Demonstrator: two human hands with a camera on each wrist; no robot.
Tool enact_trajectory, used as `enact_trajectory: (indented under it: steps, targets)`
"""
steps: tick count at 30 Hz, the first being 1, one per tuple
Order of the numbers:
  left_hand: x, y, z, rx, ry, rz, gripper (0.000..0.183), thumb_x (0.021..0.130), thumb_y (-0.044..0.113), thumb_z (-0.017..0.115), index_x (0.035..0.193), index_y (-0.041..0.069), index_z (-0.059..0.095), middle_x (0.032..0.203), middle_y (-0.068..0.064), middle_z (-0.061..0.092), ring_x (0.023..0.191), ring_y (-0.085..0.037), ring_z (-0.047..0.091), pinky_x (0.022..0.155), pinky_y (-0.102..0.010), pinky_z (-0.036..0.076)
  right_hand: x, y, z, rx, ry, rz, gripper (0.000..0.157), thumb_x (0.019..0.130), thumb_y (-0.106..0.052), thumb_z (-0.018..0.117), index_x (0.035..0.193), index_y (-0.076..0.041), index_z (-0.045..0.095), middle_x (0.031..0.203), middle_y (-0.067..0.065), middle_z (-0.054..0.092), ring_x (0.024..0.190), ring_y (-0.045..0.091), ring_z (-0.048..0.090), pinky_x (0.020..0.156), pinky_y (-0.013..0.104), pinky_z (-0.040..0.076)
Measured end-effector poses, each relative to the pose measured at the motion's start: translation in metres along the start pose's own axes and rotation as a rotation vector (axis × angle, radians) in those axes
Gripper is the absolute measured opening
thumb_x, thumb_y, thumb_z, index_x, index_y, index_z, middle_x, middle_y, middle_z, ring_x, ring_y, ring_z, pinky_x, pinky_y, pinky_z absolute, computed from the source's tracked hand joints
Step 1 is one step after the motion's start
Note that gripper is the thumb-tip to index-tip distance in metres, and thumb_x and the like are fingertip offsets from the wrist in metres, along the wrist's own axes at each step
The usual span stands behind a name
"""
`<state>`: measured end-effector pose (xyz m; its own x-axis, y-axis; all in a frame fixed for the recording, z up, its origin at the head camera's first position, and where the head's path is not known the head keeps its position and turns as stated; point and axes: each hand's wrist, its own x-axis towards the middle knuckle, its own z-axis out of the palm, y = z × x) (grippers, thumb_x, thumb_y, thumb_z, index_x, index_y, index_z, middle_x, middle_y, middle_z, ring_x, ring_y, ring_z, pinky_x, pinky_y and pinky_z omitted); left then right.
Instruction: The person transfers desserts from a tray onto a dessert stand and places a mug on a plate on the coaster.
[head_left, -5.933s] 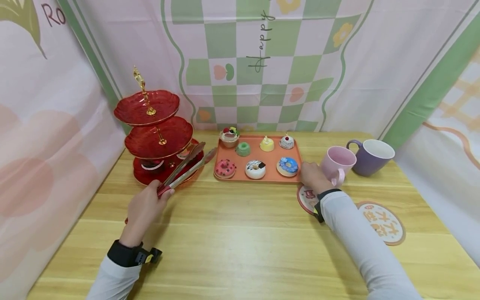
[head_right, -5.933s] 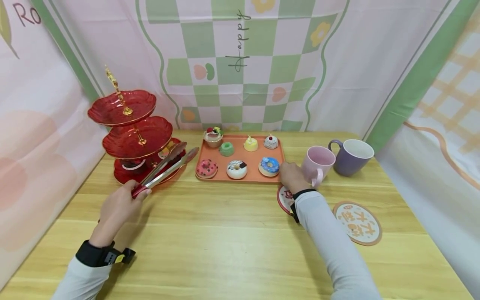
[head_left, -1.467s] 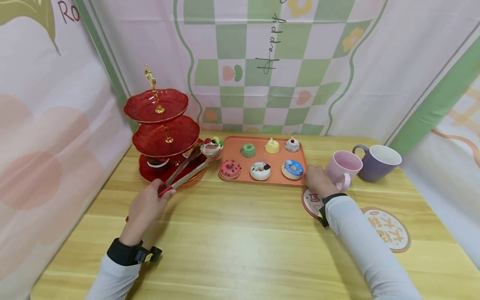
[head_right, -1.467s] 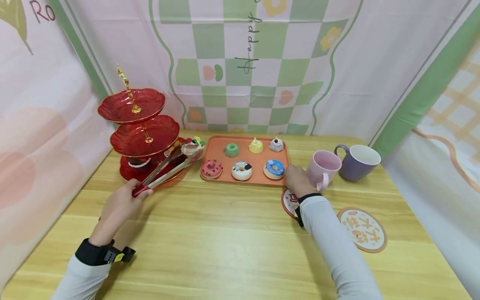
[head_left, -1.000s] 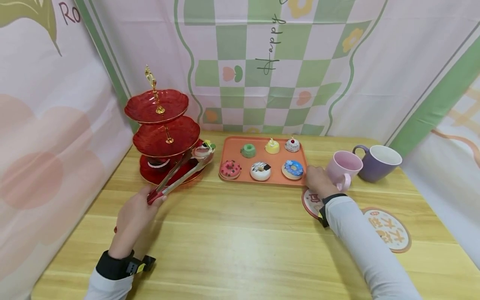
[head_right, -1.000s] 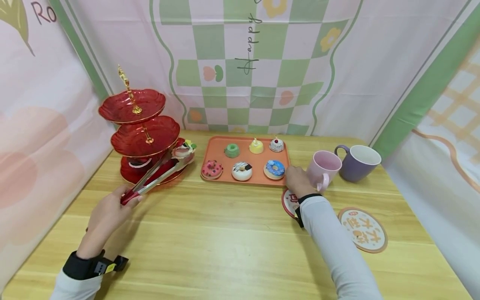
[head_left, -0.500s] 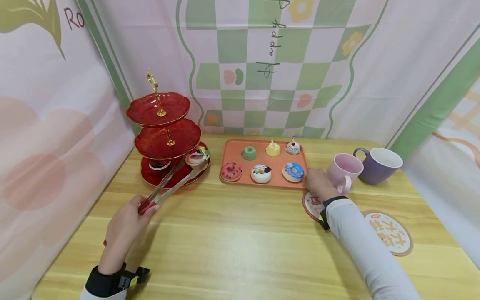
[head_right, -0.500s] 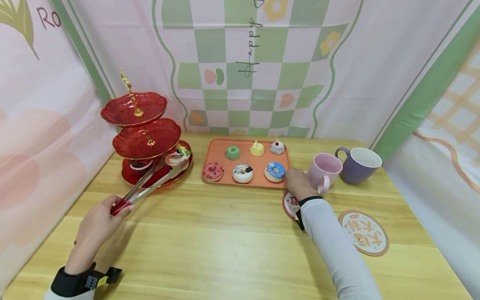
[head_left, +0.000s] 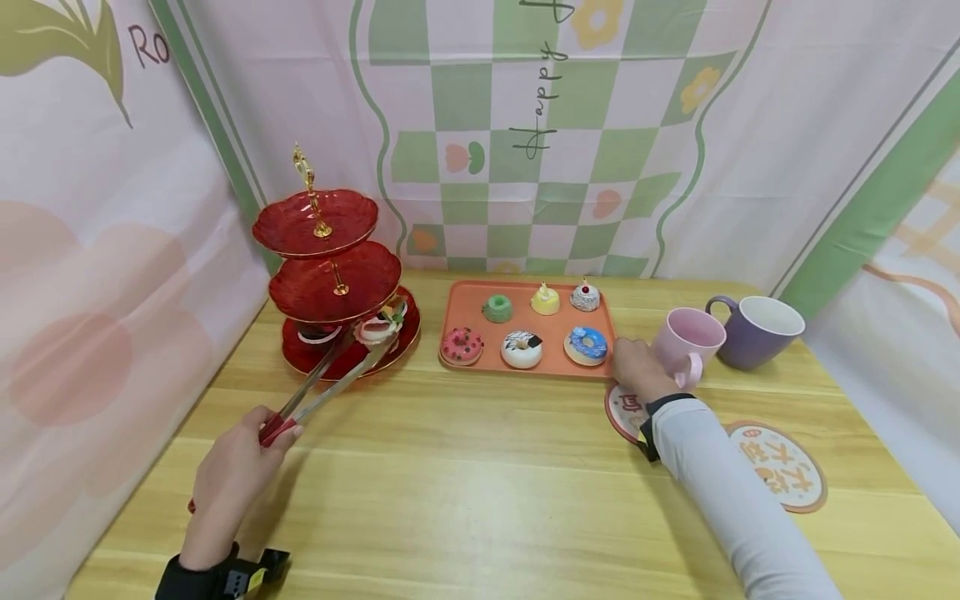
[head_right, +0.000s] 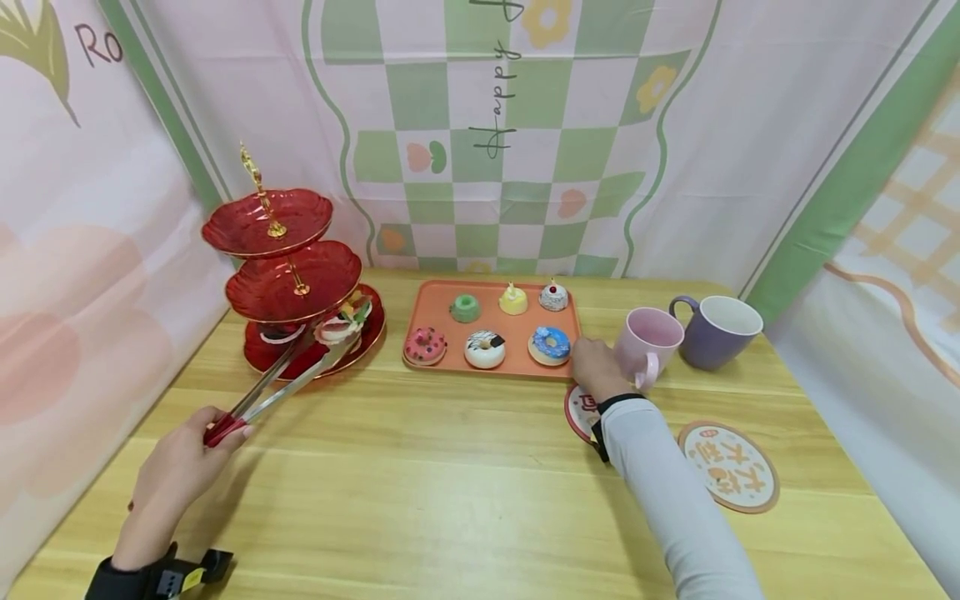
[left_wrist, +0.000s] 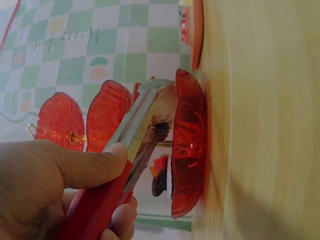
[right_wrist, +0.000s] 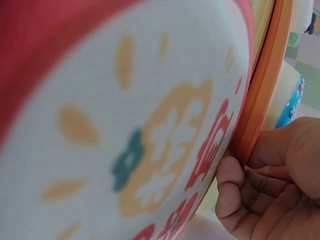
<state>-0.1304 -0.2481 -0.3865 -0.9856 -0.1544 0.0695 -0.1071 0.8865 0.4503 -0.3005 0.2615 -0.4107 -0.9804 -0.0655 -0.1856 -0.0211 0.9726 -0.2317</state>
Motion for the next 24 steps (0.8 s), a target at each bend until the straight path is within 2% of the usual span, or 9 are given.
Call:
enact_trajectory:
  steps: [11, 17, 24]
  targets:
    - [-0.005, -0.013, -0.009, 0.013, -0.038, -0.074, 0.05, 0.088, 0.051, 0.056, 0.107, 0.005, 0.053, 0.067, -0.005, 0.049, 0.057, -0.022, 0.046, 0.045, -0.034, 0.03, -0.002, -0.003, -0.003, 0.0, 0.022, -0.011, 0.021, 0.086, 0.001, 0.048, 0.103, 0.012, 0.055, 0.082, 0.019, 0.054, 0.073, 0.031, 0.052, 0.064, 0.038, 0.043]
    - [-0.006, -0.014, -0.008, 0.031, -0.028, -0.105, 0.047, 0.086, 0.048, 0.06, 0.107, 0.006, 0.052, 0.067, -0.005, 0.05, 0.057, -0.023, 0.047, 0.044, -0.034, 0.031, -0.002, -0.003, -0.003, 0.014, 0.022, -0.006, 0.022, 0.087, 0.001, 0.047, 0.104, 0.013, 0.054, 0.083, 0.02, 0.054, 0.074, 0.032, 0.051, 0.065, 0.039, 0.043]
    - [-0.006, -0.014, -0.008, 0.042, -0.041, -0.129, 0.051, 0.086, 0.049, 0.06, 0.109, 0.005, 0.051, 0.067, -0.006, 0.05, 0.058, -0.025, 0.048, 0.044, -0.035, 0.031, -0.003, -0.001, -0.002, 0.036, 0.013, 0.003, 0.022, 0.088, 0.001, 0.046, 0.105, 0.012, 0.053, 0.084, 0.02, 0.054, 0.075, 0.031, 0.051, 0.064, 0.039, 0.043]
